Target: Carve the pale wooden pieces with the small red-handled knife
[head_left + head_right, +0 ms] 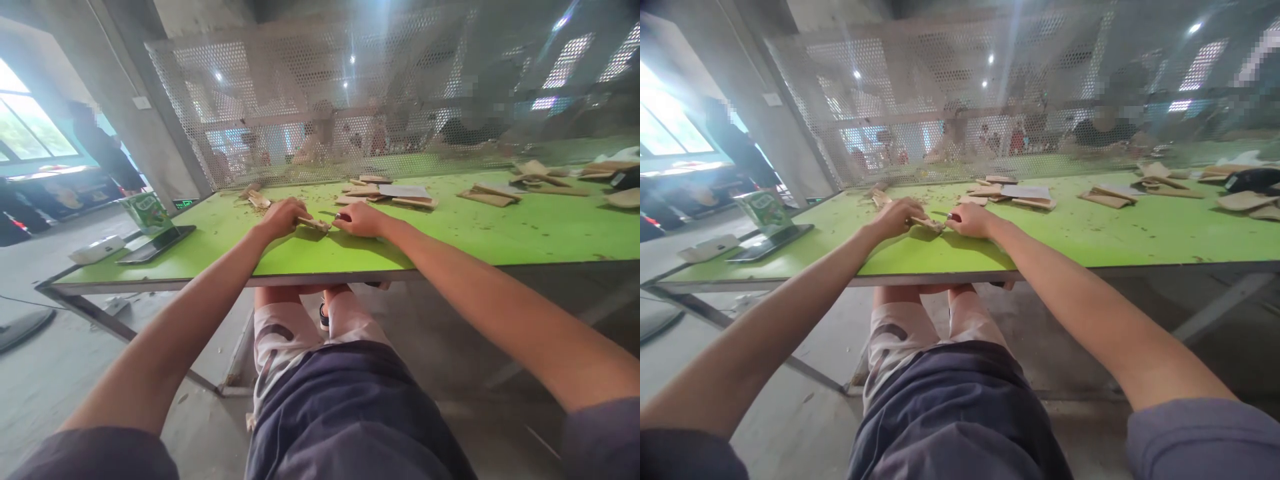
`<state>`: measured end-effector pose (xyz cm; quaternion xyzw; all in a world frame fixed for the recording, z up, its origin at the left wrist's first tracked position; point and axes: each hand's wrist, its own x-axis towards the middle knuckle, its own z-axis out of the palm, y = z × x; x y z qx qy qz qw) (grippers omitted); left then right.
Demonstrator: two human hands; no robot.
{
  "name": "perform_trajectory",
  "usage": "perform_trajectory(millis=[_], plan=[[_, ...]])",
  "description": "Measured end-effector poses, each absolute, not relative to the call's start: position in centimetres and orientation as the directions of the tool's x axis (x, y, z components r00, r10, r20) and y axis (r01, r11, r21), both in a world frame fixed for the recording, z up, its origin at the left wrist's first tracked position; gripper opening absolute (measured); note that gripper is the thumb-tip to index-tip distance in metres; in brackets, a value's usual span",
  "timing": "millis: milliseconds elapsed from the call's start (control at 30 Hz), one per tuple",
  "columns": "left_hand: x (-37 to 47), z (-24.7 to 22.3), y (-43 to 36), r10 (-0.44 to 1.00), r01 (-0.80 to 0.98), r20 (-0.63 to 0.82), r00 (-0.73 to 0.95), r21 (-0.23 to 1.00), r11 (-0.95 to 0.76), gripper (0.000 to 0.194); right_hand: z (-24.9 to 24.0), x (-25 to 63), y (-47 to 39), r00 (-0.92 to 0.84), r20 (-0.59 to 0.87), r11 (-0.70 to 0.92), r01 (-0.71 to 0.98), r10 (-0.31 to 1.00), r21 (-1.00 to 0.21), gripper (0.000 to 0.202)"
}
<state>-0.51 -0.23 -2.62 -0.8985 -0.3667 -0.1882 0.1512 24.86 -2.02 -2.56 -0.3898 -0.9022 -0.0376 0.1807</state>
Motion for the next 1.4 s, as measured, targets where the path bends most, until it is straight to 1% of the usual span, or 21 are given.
perform_trajectory(millis=[67, 100, 267, 333, 467, 633, 700, 833, 967, 1033, 1100, 1133, 1167, 1233, 1267, 1333, 1400], plan=[[-0.6, -2.6, -0.1, 0.579, 0.691, 0.411, 0.704, -0.210, -0.692, 0.038, -2.8, 24.3, -2.1, -0.664, 0.344, 0.706, 0.708, 0.664, 0.006, 0.034], [-0.6, -2.6, -0.1, 0.573, 0.684, 0.401, 0.714, -0.228, -0.693, 0.039, -2.9, 24.0, -2.2, -0.672, 0.331, 0.704, 0.709, 0.663, 0.030, 0.036], [-0.6, -2.6, 0.0, 0.569, 0.674, 0.384, 0.728, -0.248, -0.696, 0.040, -2.9, 23.4, -2.8, -0.658, 0.312, 0.662, 0.741, 0.686, 0.107, 0.041], [-0.6, -2.6, 0.0, 0.580, 0.682, 0.377, 0.722, -0.249, -0.688, 0.041, -2.9, 23.2, -3.0, -0.646, 0.304, 0.648, 0.754, 0.701, 0.109, 0.044], [-0.6, -2.7, 0.0, 0.621, 0.714, 0.365, 0.693, -0.234, -0.660, 0.046, -2.8, 22.8, -3.4, -0.626, 0.263, 0.633, 0.771, 0.734, 0.066, 0.046], [-0.5, -2.8, -0.2, 0.646, 0.729, 0.340, 0.683, -0.269, -0.630, 0.039, -2.3, 22.3, -3.8, -0.622, 0.226, 0.634, 0.773, 0.750, 0.021, 0.043], [-0.4, -2.7, -0.3, 0.644, 0.726, 0.335, 0.687, -0.287, -0.625, 0.036, -1.9, 22.2, -4.1, -0.606, 0.176, 0.620, 0.784, 0.776, -0.029, 0.040], [-0.1, -2.5, -0.4, 0.648, 0.736, 0.350, 0.677, -0.317, -0.598, 0.031, -1.2, 22.2, -4.7, -0.538, -0.028, 0.521, 0.827, 0.843, -0.211, 0.039], [0.0, -2.5, -0.6, 0.624, 0.717, 0.353, 0.697, -0.345, -0.606, 0.031, -0.5, 22.5, -4.8, -0.496, -0.151, 0.413, 0.827, 0.855, -0.381, 0.035], [0.1, -2.5, -0.7, 0.612, 0.706, 0.354, 0.708, -0.342, -0.620, 0.031, -0.3, 22.8, -4.5, -0.504, -0.277, 0.312, 0.794, 0.818, -0.522, 0.035], [0.1, -2.5, -0.8, 0.610, 0.702, 0.349, 0.712, -0.326, -0.633, 0.032, -0.3, 23.4, -4.1, -0.584, -0.421, 0.170, 0.702, 0.694, -0.692, 0.037], [0.1, -2.5, -0.8, 0.612, 0.700, 0.340, 0.714, -0.315, -0.641, 0.031, -0.4, 23.8, -3.9, -0.634, -0.419, 0.130, 0.636, 0.650, -0.761, 0.036], [0.1, -2.5, -0.8, 0.612, 0.697, 0.334, 0.717, -0.313, -0.645, 0.030, -0.6, 24.1, -3.7, -0.664, -0.363, 0.122, 0.566, 0.653, -0.816, 0.035], [0.0, -2.5, -0.7, 0.612, 0.697, 0.335, 0.717, -0.332, -0.635, 0.030, -1.1, 24.5, -3.6, -0.634, -0.222, 0.178, 0.504, 0.741, -0.845, 0.035], [0.0, -2.6, -0.6, 0.610, 0.698, 0.339, 0.716, -0.353, -0.623, 0.030, -1.4, 24.6, -3.7, -0.609, -0.130, 0.240, 0.487, 0.783, -0.840, 0.035], [-0.1, -2.6, -0.5, 0.611, 0.701, 0.346, 0.712, -0.389, -0.597, 0.031, -1.8, 24.4, -3.8, -0.545, 0.018, 0.357, 0.525, 0.839, -0.772, 0.033], [-0.1, -2.6, -0.4, 0.622, 0.710, 0.345, 0.703, -0.403, -0.578, 0.032, -2.0, 24.0, -3.9, -0.507, 0.094, 0.429, 0.600, 0.857, -0.675, 0.032]])
